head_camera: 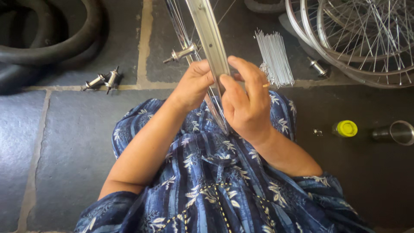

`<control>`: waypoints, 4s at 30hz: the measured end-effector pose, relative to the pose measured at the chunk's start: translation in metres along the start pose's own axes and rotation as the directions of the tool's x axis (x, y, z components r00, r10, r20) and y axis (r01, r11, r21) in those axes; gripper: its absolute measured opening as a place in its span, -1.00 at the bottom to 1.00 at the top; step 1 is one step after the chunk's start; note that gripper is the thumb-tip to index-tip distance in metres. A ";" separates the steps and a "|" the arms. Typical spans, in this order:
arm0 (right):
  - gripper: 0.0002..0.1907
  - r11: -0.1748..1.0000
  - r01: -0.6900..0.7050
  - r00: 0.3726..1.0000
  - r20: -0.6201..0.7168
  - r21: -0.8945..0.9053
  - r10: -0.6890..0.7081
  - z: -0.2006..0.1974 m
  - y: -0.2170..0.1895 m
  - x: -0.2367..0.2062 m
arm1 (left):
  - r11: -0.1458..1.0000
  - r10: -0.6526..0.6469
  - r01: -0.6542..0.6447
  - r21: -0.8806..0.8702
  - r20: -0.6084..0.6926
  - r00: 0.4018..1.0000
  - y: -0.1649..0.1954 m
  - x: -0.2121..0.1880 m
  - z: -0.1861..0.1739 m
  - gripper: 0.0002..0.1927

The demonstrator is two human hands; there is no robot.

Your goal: The person sits on the floor with a bicycle rim across their lap and laces spokes into it, threading each spoke through the hub flange and seating its end into the rim eyelets one at a time, taking new spokes from a bundle on the floor.

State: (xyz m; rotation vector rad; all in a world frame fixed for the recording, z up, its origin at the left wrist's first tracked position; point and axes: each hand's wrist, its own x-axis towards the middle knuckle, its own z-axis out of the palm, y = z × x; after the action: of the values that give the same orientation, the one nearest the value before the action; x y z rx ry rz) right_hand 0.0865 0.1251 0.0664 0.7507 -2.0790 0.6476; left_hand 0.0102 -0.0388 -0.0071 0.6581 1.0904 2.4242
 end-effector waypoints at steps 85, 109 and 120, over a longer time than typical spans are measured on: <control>-0.39 0.489 -0.352 0.889 0.122 0.798 0.441 0.061 0.001 -0.068 | 0.969 0.157 -0.155 0.191 0.002 0.988 0.015 0.008 -0.009 -0.66; -0.60 0.864 -0.420 0.816 0.531 0.277 0.226 0.234 0.116 -0.092 | 0.873 0.154 -0.014 0.487 -0.249 0.956 0.184 -0.056 -0.084 -0.51; -0.54 0.923 -0.356 0.861 0.436 0.148 0.262 0.302 0.134 -0.123 | 0.864 0.070 0.029 0.502 -0.177 0.982 0.168 -0.027 -0.086 -0.51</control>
State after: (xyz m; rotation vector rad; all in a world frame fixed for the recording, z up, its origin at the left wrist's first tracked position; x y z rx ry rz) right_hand -0.1035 0.0511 -0.2219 0.7255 -2.5791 0.9866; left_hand -0.0436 -0.2065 0.0654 0.5969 1.8400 2.2554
